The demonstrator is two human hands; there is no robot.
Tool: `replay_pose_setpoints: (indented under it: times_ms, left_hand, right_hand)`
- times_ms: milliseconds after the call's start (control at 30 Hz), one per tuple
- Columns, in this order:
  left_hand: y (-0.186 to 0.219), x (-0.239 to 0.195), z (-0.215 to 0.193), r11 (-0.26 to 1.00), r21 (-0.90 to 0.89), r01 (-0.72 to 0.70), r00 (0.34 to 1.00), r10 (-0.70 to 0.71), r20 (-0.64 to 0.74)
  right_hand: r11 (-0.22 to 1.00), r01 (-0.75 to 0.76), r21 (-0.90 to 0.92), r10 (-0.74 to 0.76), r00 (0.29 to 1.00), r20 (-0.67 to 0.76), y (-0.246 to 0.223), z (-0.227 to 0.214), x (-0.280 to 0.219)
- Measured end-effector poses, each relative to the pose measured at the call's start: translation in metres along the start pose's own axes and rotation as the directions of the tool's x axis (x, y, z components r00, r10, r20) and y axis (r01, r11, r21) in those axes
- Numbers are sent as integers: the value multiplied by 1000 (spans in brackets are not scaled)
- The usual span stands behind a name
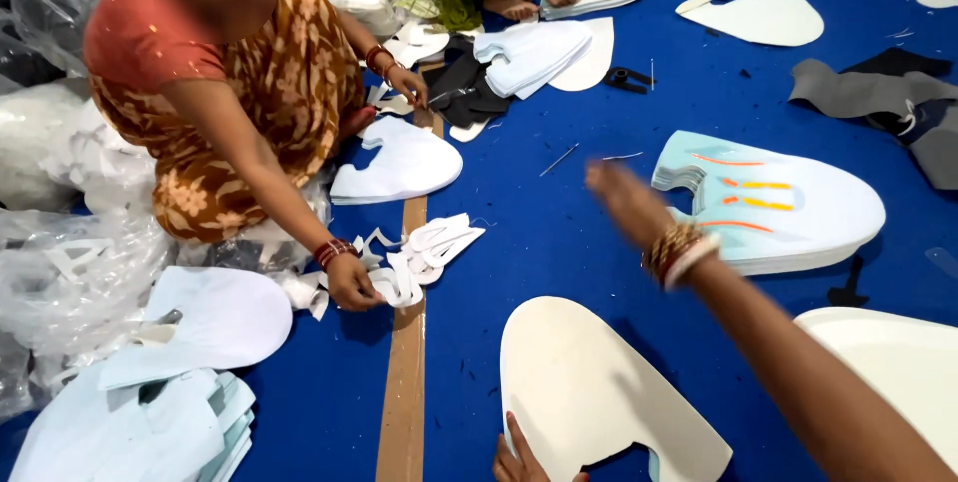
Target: The person sits on the floor among piles of cut foam shoe upper pieces, sorting and stacking matching pieces into piles by hand. They occasionally peel small white foam strips off pieces and press stacks flat before adding them.
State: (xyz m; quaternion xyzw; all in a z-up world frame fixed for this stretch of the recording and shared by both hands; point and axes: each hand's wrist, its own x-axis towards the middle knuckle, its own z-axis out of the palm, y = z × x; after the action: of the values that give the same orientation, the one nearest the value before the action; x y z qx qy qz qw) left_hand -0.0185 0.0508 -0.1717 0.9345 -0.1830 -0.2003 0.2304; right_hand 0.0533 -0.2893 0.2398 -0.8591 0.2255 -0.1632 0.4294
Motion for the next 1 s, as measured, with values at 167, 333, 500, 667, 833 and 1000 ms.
replay_pose_setpoints:
  times_ms: [167, 333, 500, 667, 833, 1000]
  left_hand:
    - [33, -44, -70, 998, 27, 64, 989, -60, -134]
    - [21, -38, -55, 999, 37, 17, 980, -9, -200]
    - [0, -33, -20, 992, 113, -60, 930, 97, -355]
    - [16, -57, -32, 972, 170, -160, 758, 232, -610]
    - [26, -59, -39, 973, 159, -166, 715, 230, -660]
    - [33, -71, -53, 983, 85, -165, 823, 185, -537]
  right_hand:
    - [828, 192, -528, -33, 955, 295, 95, 113, -129]
    - [587, 452, -671, -507, 852, 129, 169, 177, -205]
    - [595, 461, -658, -605, 796, 11, 158, 172, -208]
    - [612, 462, -642, -571, 820, 47, 162, 177, -213]
    - [612, 480, -628, -604, 797, 20, 167, 179, -209]
    - [611, 466, -640, -584, 811, 34, 174, 182, -209]
